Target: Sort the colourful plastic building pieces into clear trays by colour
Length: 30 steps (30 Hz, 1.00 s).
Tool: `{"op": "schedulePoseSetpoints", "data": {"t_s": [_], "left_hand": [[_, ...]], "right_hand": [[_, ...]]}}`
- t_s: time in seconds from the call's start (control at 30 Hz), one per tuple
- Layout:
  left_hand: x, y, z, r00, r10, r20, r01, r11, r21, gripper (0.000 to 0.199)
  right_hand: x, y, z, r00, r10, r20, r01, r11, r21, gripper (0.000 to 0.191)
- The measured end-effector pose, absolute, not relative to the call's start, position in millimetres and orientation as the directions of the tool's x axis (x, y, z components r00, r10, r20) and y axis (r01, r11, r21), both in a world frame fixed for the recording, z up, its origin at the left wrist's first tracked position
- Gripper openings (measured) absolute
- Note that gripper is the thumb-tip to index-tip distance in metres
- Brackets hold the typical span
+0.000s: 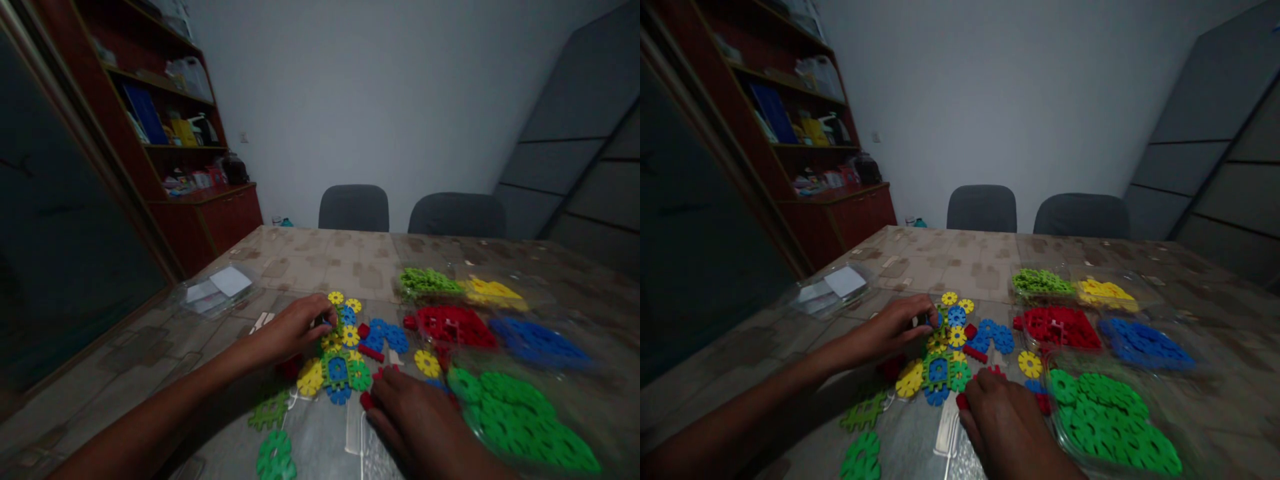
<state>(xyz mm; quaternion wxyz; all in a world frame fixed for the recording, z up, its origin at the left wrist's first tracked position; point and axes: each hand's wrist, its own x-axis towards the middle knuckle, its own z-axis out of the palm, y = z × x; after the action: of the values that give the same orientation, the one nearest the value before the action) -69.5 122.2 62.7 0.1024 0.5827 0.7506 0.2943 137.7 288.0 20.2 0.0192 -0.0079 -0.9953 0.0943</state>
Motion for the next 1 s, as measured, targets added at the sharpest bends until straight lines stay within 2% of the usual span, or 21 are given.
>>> {"op": "schedulePoseSetpoints", "data": {"t_s": [0.07,0.23,0.37,0.57,0.63,0.73,0.8,0.87,0.93,1.0], "left_hand": [[-70,123,64,-0.311,0.933,0.180,0.792,0.149,0.592,0.005],[-58,124,65,-0.239,0.971,-0.009,0.726,0.185,0.663,0.012],[-50,124,66,-0.167,0.981,-0.102,0.761,0.193,0.619,0.021],[-57,116,80,-0.222,0.970,-0.094,0.832,0.239,0.501,0.016],[-63,112,85,-0.293,0.953,-0.077,0.840,0.296,0.455,0.014],[-73,107,87,-0.363,0.927,-0.094,0.840,0.369,0.397,0.021],[-80,102,87,-0.365,0.921,-0.137,0.833,0.388,0.393,0.026],[-86,99,87,-0.356,0.920,-0.166,0.822,0.393,0.412,0.026],[-91,97,86,-0.362,0.922,-0.139,0.824,0.386,0.415,0.025],[-93,97,85,-0.366,0.925,-0.102,0.835,0.374,0.403,0.027]], "right_hand": [[138,289,21,-0.999,0.018,0.050,0.008,0.978,-0.207,0.012],[139,290,23,-0.998,0.006,0.057,-0.007,0.975,-0.222,0.016],[138,291,25,-0.999,0.017,0.035,0.008,0.971,-0.238,0.017],[137,293,33,-0.999,0.044,0.022,0.033,0.931,-0.364,0.016],[136,290,36,-0.997,0.041,0.060,0.014,0.917,-0.398,0.026],[130,279,40,-0.998,-0.008,0.062,-0.033,0.905,-0.425,0.055],[124,272,41,-0.997,-0.048,0.053,-0.066,0.901,-0.429,0.061],[118,267,40,-0.996,-0.070,0.050,-0.084,0.905,-0.417,0.051],[112,266,39,-0.997,-0.073,0.035,-0.081,0.917,-0.391,0.032],[109,267,38,-0.998,-0.065,0.022,-0.069,0.925,-0.374,0.023]]}}
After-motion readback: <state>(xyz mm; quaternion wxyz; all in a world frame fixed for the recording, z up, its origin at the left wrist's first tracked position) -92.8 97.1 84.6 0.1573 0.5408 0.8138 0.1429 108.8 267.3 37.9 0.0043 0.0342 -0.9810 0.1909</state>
